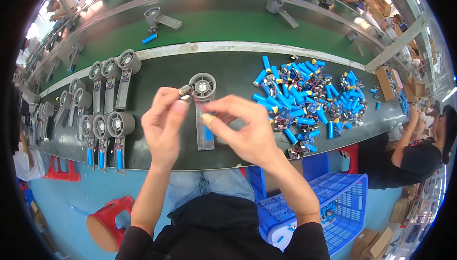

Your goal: The person assembles small mechanical components by hand, attaching blue handles and small yellow parts to a metal housing, then placing the assembled unit into a blue crate.

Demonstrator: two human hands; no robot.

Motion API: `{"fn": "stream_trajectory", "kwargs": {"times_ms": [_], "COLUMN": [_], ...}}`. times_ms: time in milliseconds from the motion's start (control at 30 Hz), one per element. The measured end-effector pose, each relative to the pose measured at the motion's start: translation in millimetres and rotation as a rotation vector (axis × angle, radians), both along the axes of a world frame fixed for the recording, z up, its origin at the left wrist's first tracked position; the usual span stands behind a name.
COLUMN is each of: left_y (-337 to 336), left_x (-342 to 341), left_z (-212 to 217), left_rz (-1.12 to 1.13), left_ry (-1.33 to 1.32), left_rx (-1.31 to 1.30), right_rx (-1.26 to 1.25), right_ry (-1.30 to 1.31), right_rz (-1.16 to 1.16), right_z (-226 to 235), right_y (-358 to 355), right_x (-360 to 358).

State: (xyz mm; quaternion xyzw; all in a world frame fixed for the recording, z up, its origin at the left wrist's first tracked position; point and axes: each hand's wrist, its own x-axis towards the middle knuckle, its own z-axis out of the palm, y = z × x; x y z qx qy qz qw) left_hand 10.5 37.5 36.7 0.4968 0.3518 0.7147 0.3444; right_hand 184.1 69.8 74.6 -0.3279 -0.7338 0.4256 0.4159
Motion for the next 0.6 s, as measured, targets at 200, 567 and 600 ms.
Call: {"fn": "stream_trajectory", "kwargs": {"times_ms": [200,567,600], "left_y": [-16.6,-4.7,-3.1], "left_x": [-18.3,-23.4,-23.6], "left_z": [9.8,-7.0,-8.1], "left_rz": [-0.075,0.129,0.149], "left_ry": [-0.091,0.713,0.755], "left_rx": [-0.201,-0.174,-0.156], "right_rx": [-0.022,-0.010,0.001], "right_ry": [-0.111,-0.164,-0.207], "right_rz": [0.012,0.013,0.047], "right_z": [-33.6,-56.0,-53.0], "right_y": [8.1,27.4,28.6], "right_x": [7.7,-14.9,-15.3]}}
